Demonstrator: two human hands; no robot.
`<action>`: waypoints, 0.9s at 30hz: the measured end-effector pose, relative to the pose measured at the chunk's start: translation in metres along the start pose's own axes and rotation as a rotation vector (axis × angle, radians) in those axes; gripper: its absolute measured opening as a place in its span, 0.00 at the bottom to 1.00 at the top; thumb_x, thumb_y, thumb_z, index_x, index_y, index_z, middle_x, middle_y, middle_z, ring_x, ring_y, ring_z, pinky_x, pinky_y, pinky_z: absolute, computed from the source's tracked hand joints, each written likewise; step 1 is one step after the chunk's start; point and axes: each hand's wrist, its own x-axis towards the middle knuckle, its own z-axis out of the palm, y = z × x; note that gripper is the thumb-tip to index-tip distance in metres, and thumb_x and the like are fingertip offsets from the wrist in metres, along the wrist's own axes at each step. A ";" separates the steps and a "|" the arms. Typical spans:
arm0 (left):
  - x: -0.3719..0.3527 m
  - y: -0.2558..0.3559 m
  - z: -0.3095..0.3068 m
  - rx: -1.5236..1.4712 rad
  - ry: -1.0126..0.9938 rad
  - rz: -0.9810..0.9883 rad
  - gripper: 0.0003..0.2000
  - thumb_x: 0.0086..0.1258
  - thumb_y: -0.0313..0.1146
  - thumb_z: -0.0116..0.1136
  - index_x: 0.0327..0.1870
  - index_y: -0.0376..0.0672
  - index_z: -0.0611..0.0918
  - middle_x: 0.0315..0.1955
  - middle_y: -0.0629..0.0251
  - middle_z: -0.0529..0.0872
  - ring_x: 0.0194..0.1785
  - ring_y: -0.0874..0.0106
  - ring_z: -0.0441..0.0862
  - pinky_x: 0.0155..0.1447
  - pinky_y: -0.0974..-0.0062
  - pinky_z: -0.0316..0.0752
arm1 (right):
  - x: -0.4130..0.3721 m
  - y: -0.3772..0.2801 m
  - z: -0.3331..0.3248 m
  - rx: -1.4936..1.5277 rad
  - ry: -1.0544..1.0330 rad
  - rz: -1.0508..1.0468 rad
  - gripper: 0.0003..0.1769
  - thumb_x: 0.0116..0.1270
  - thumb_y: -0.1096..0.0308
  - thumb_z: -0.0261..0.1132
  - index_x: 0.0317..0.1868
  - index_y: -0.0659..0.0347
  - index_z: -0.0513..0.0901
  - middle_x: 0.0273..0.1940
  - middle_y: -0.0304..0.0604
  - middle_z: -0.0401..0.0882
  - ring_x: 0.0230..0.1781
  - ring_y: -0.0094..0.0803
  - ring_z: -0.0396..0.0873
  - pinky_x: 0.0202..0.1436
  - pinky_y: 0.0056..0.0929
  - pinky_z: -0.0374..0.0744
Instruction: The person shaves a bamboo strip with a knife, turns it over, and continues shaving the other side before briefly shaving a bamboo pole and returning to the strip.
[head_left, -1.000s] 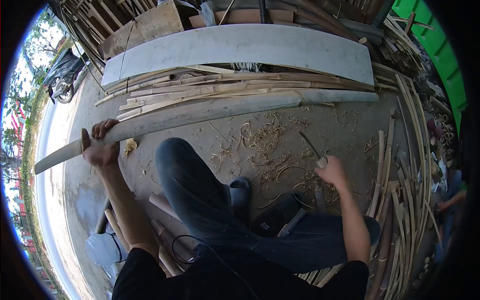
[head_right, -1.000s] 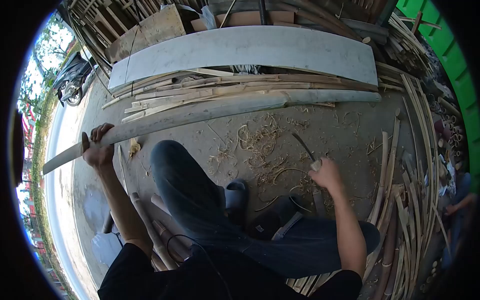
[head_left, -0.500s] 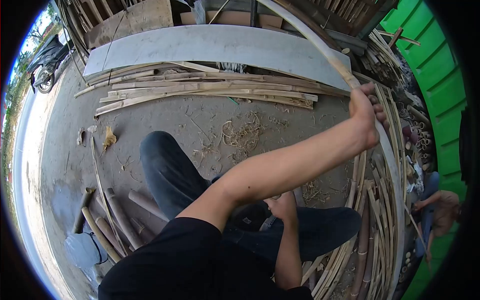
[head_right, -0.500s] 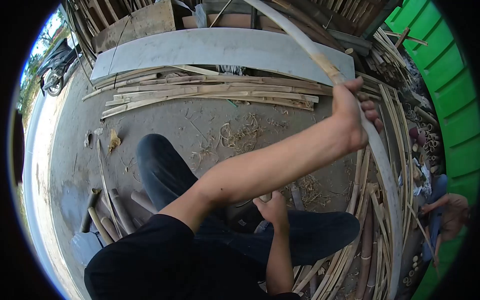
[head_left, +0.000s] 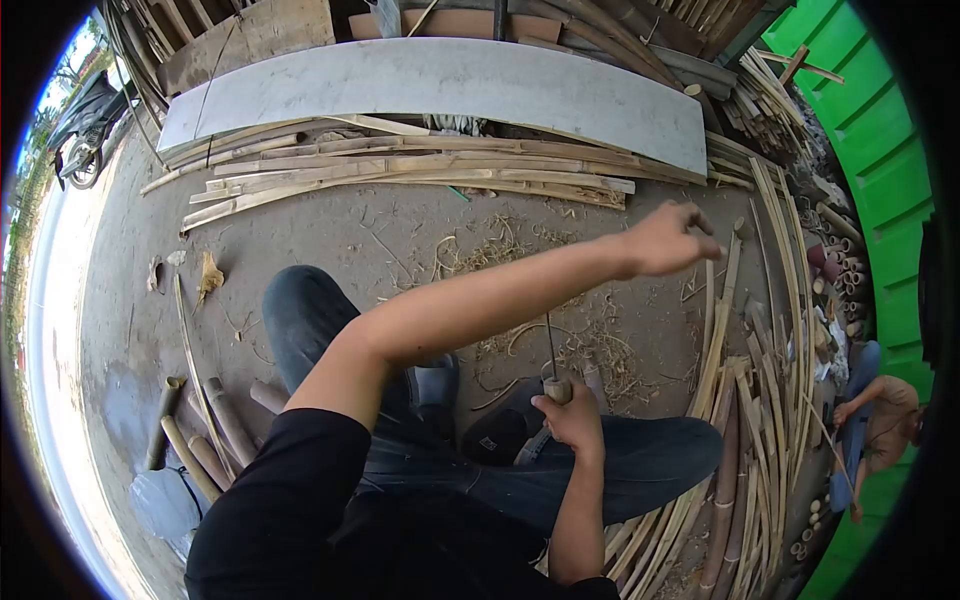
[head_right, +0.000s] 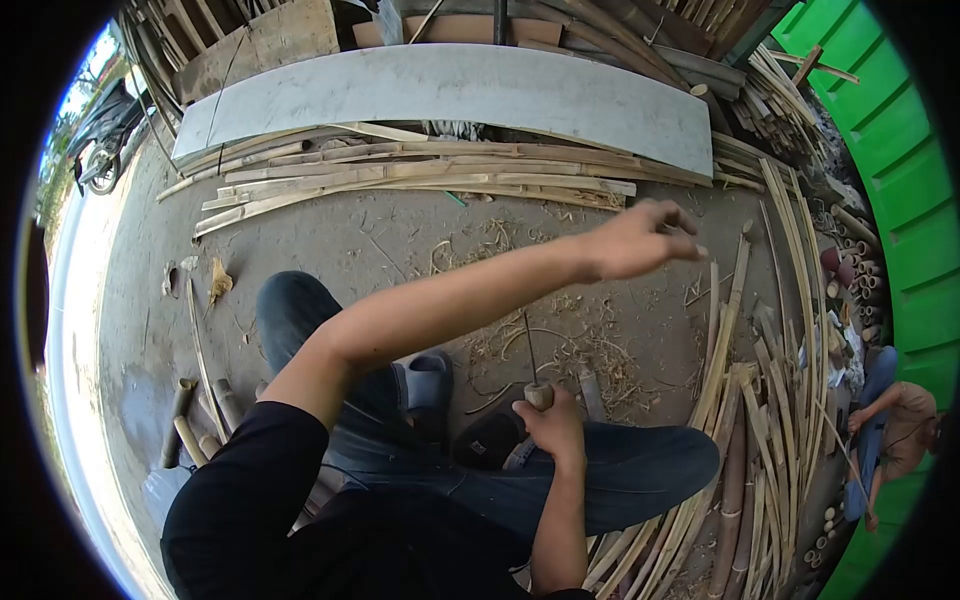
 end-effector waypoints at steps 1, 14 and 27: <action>0.001 -0.009 -0.054 -0.070 0.099 -0.049 0.24 0.68 0.45 0.63 0.57 0.36 0.78 0.54 0.51 0.80 0.57 0.61 0.79 0.66 0.67 0.70 | 0.007 0.010 -0.009 -0.114 0.053 -0.073 0.22 0.52 0.62 0.75 0.43 0.69 0.82 0.38 0.55 0.86 0.40 0.46 0.86 0.46 0.40 0.81; -0.078 -0.357 -0.359 1.254 0.561 -0.714 0.34 0.68 0.45 0.63 0.74 0.45 0.65 0.72 0.54 0.67 0.76 0.53 0.61 0.75 0.56 0.62 | 0.071 -0.036 -0.107 -0.429 0.225 0.073 0.21 0.50 0.64 0.76 0.41 0.67 0.81 0.36 0.58 0.84 0.40 0.53 0.85 0.44 0.44 0.80; -0.097 -0.375 -0.402 1.598 0.323 -0.250 0.18 0.72 0.44 0.58 0.55 0.42 0.75 0.49 0.55 0.80 0.59 0.57 0.76 0.67 0.58 0.67 | 0.065 -0.058 -0.088 -0.502 -0.049 0.140 0.26 0.50 0.56 0.77 0.44 0.62 0.80 0.31 0.56 0.84 0.35 0.56 0.84 0.40 0.49 0.80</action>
